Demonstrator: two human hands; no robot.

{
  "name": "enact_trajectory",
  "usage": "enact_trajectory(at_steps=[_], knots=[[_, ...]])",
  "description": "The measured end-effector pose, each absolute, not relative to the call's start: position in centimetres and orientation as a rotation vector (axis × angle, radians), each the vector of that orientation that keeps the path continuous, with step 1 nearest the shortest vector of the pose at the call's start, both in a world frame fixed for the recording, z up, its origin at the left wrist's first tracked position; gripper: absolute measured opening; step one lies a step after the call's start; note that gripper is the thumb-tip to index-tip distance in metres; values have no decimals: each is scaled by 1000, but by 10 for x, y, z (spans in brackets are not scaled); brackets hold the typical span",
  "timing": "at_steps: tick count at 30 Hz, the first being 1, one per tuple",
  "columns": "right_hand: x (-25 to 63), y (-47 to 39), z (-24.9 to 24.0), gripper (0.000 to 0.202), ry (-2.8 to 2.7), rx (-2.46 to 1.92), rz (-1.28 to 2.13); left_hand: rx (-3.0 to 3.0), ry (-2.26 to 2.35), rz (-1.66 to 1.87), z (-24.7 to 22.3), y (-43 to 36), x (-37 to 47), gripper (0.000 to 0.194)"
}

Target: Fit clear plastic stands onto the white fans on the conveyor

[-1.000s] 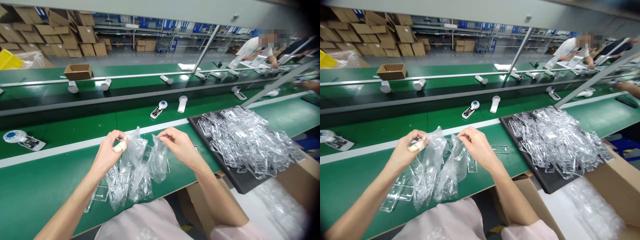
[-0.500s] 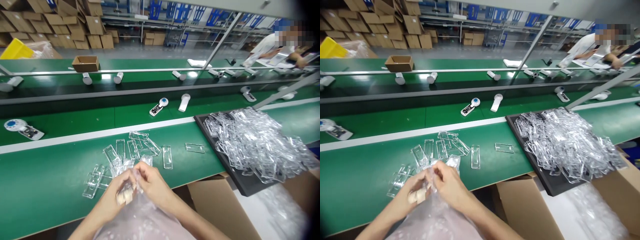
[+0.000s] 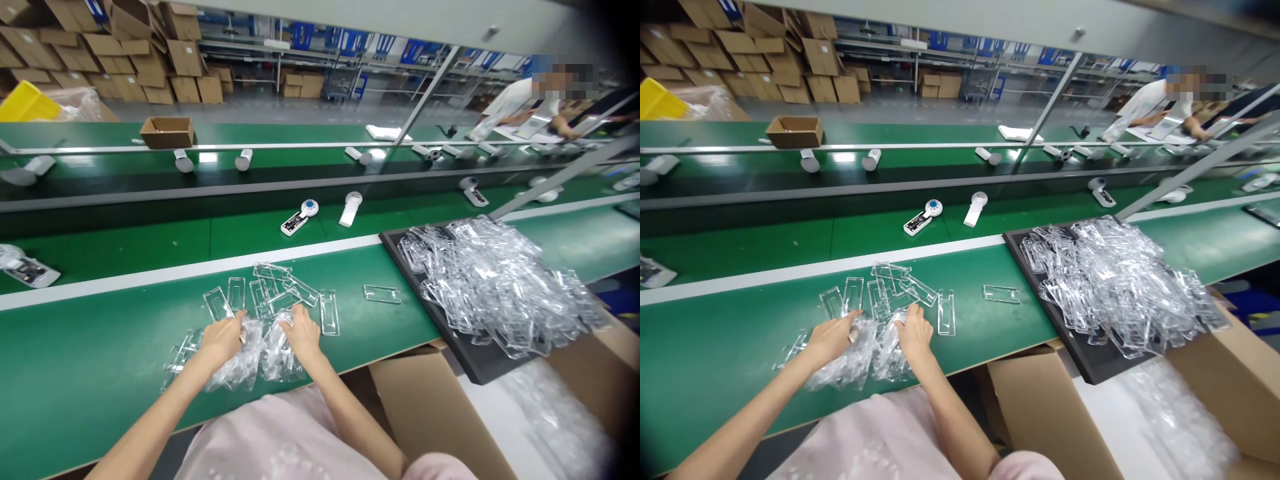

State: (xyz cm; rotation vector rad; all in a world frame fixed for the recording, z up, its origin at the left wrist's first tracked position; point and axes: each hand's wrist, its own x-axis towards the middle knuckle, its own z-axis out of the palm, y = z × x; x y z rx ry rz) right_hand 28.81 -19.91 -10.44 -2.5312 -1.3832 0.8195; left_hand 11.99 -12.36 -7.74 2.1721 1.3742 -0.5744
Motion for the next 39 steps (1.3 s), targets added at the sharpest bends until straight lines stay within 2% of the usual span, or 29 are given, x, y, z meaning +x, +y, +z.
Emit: enact_trajectory(at_steps=[3,8,14,21,28,33,39], knots=[[296,-200,-103,15,-1434,-2441,834,2204,1360,-601,-76,-116,123,49],[328,-217,-81,21,-1536,-2291,810,2228,1375,-577,-53,-113,114,49],[361,-227,-52,25,-1606,-2066,854,2051,1409,-203,-23,-115,98,43],[390,-227,-8,9,-1361,-2041,714,1899,1383,127,-13,-123,82,45],[421,-228,6,12,-1267,-1998,768,1703,1402,353,-8,-132,74,52],[440,-230,4,22,-1034,-1962,697,1594,1397,466,-12,-140,63,34],[444,-232,2,22,-1142,-2012,485,1302,1329,508,-13,-148,45,32]])
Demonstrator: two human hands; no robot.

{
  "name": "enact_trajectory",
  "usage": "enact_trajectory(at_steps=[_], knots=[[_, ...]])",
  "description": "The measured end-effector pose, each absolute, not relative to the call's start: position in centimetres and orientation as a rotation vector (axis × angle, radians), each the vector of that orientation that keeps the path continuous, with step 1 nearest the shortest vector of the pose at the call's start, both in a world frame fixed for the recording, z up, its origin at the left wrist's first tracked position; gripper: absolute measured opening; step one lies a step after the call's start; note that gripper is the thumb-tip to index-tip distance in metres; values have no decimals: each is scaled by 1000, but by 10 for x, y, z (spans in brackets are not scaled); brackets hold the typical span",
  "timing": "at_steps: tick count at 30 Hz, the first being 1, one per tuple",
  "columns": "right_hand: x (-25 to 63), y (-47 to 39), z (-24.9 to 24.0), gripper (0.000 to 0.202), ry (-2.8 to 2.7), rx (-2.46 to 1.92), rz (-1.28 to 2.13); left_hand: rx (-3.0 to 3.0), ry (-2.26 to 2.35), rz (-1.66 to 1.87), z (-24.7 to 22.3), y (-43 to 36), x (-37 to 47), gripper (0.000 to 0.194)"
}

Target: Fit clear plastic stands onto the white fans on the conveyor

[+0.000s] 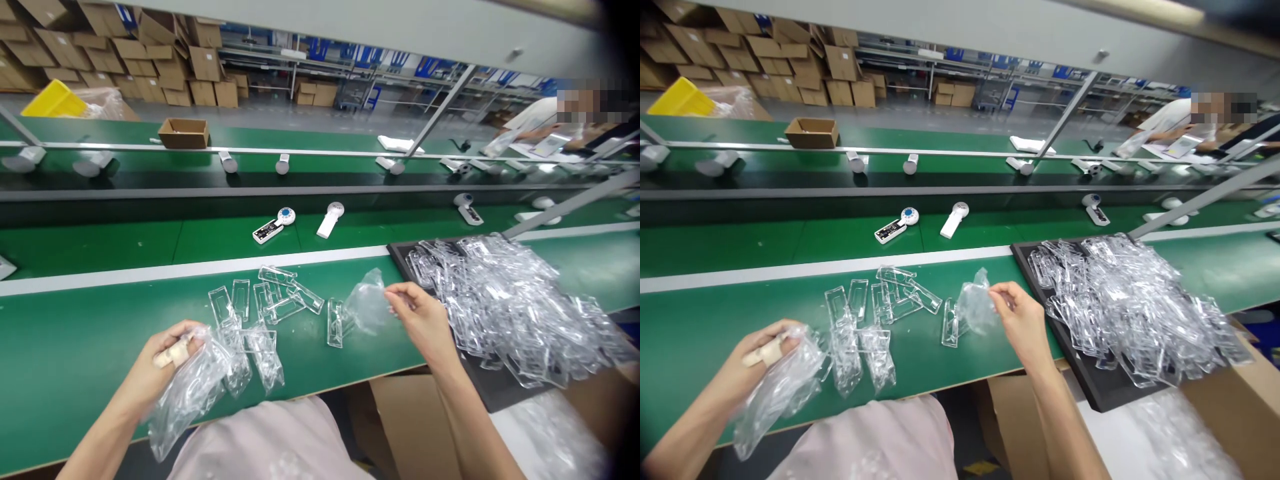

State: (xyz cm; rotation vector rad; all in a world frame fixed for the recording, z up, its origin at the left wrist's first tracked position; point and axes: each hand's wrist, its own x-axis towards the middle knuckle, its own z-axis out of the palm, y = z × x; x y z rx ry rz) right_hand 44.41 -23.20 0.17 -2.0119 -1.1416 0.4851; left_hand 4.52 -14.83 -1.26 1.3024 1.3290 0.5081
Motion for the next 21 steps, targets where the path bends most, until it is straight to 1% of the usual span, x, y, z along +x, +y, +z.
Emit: enact_trajectory(at_steps=[6,7,8,10,14,16,18,20,21], knots=[[445,-227,26,18,-1115,-1951,214,1267,1274,522,-11,-159,44,32],[438,-225,29,16,-1133,-1936,210,1286,1256,526,-10,-162,46,31],[428,-223,30,15,-1176,-1916,257,1314,1231,533,-9,-164,49,30],[392,-220,28,12,-1288,-1834,463,1385,1167,533,-5,-170,58,26],[292,-219,7,12,-1469,-1508,1121,1425,1061,456,0,-188,75,18],[255,-221,-8,12,-1439,-1421,1336,1398,1054,407,-4,-196,75,17],[239,-221,-24,11,-1436,-1428,1392,1360,1128,406,-12,-201,66,20],[239,-219,-43,11,-1545,-1558,1251,1280,1265,460,-24,-203,50,25],[242,-217,-53,15,-1650,-1655,1123,1223,1328,495,-30,-203,41,27]])
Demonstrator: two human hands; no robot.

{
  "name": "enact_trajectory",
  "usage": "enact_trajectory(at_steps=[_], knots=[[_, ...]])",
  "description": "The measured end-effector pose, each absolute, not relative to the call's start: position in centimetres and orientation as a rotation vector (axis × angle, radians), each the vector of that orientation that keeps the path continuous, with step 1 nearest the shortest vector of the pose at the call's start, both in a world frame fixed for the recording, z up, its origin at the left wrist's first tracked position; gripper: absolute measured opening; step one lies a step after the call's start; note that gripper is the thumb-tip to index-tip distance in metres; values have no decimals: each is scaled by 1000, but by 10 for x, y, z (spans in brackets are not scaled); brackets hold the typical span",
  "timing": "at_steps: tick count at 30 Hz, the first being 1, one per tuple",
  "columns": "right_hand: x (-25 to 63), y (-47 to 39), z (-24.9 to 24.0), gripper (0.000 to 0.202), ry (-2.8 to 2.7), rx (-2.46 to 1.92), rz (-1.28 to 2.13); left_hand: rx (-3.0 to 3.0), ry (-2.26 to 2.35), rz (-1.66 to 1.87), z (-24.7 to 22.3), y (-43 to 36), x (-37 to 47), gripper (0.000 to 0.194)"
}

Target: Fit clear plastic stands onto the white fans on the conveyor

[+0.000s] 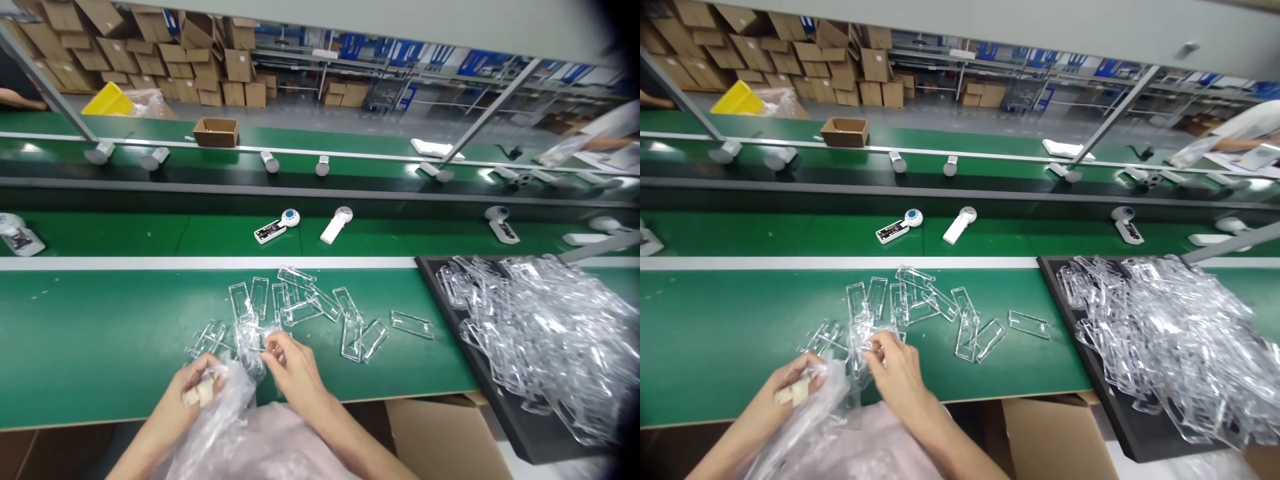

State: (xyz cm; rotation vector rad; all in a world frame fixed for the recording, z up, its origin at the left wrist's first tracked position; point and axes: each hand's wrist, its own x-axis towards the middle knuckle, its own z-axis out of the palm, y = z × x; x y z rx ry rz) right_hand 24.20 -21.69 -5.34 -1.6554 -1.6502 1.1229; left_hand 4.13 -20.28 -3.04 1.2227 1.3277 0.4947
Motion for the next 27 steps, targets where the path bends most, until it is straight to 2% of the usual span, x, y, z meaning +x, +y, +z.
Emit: enact_trajectory(at_steps=[3,4,9,15,18,20,22,24,25,27], knots=[[247,-208,-84,39,-2030,-1890,703,1089,1438,551,-46,-198,20,30],[246,-205,-93,41,-2125,-1924,612,1093,1450,536,-50,-195,17,31],[248,-194,-107,17,-2159,-2000,484,1382,1351,232,-56,-183,35,42],[324,-191,-100,21,-1800,-2264,341,1736,1657,-276,-68,-162,47,48],[346,-198,-99,21,-1713,-2382,157,1748,1748,-387,-68,-150,42,50],[336,-206,-97,25,-1701,-2290,80,1762,1739,-383,-66,-145,45,52],[308,-212,-95,19,-1782,-2132,201,1811,1706,-401,-64,-142,54,53],[272,-214,-96,14,-1908,-2074,462,1863,1681,-465,-66,-139,65,53],[255,-213,-97,18,-1948,-2123,552,1882,1680,-502,-68,-138,70,52],[230,-209,-102,44,-1969,-2252,636,1904,1696,-552,-75,-136,78,49]])
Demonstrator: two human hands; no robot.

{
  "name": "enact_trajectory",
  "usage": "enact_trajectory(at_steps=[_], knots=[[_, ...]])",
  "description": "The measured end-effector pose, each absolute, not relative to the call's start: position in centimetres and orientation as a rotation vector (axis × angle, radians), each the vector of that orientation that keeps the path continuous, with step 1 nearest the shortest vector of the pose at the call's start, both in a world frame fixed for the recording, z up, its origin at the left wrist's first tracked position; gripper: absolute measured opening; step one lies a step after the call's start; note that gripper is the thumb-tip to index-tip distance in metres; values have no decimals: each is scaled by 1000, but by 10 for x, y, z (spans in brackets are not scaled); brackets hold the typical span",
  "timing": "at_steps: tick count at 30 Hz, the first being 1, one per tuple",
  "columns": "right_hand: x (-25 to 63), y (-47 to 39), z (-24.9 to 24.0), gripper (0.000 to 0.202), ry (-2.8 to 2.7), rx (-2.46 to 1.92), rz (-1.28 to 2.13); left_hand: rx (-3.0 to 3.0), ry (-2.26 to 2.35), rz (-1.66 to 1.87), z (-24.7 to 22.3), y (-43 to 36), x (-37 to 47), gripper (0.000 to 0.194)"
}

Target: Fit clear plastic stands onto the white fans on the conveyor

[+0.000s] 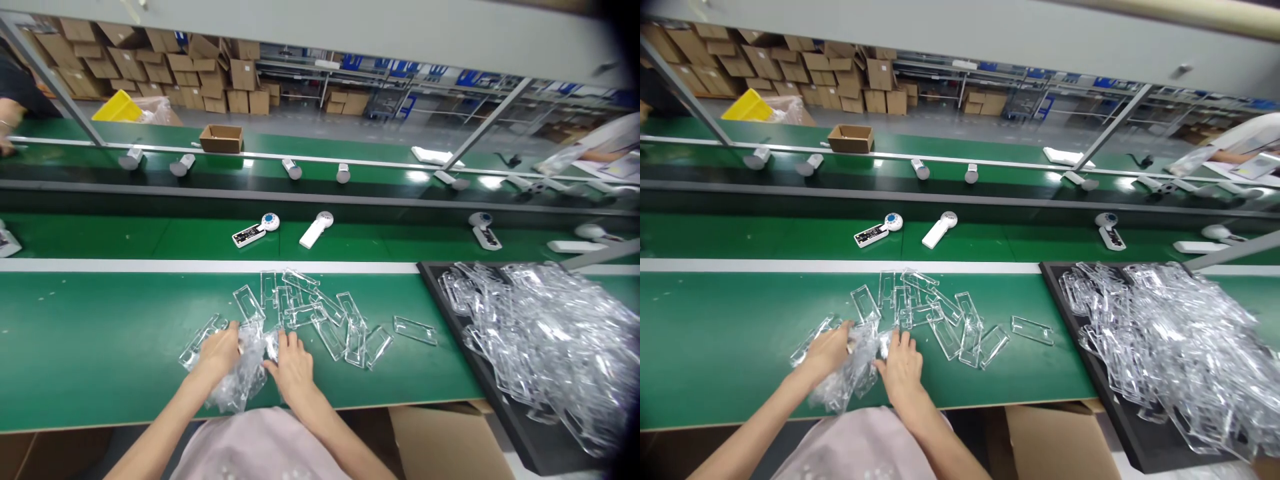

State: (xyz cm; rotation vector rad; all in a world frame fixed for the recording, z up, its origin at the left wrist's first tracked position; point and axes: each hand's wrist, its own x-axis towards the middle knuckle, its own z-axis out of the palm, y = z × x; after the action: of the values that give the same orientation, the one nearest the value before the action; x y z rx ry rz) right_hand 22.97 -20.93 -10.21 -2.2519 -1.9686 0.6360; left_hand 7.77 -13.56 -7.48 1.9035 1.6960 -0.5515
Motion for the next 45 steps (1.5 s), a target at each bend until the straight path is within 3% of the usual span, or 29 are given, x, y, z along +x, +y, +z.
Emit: enact_trajectory(at_steps=[2,6,8,12,17,26,31,38,43,45], knots=[[219,-204,-107,61,-1947,-2320,669,1918,1721,-562,-82,-133,82,45],[226,-201,-112,49,-1838,-2309,778,1941,1733,-510,-82,-134,82,35],[235,-204,-109,45,-1745,-2227,849,1961,1686,-445,-69,-138,79,29],[257,-212,-97,61,-1568,-1889,1085,1969,1429,-112,-22,-151,67,18],[274,-205,-87,28,-1248,-1621,1314,1880,1195,190,29,-160,49,21],[273,-186,-40,15,-1366,-1524,732,1848,1223,335,38,-155,34,25],[270,-177,-10,22,-1500,-1445,717,1881,1250,331,40,-137,29,29],[266,-158,13,17,-1389,-1268,976,1924,1270,360,51,-112,18,29],[268,-140,33,60,-1293,-1133,1328,1925,1260,291,59,-99,12,29],[261,-130,37,64,-1338,-1099,1459,1925,1210,299,65,-100,15,26]])
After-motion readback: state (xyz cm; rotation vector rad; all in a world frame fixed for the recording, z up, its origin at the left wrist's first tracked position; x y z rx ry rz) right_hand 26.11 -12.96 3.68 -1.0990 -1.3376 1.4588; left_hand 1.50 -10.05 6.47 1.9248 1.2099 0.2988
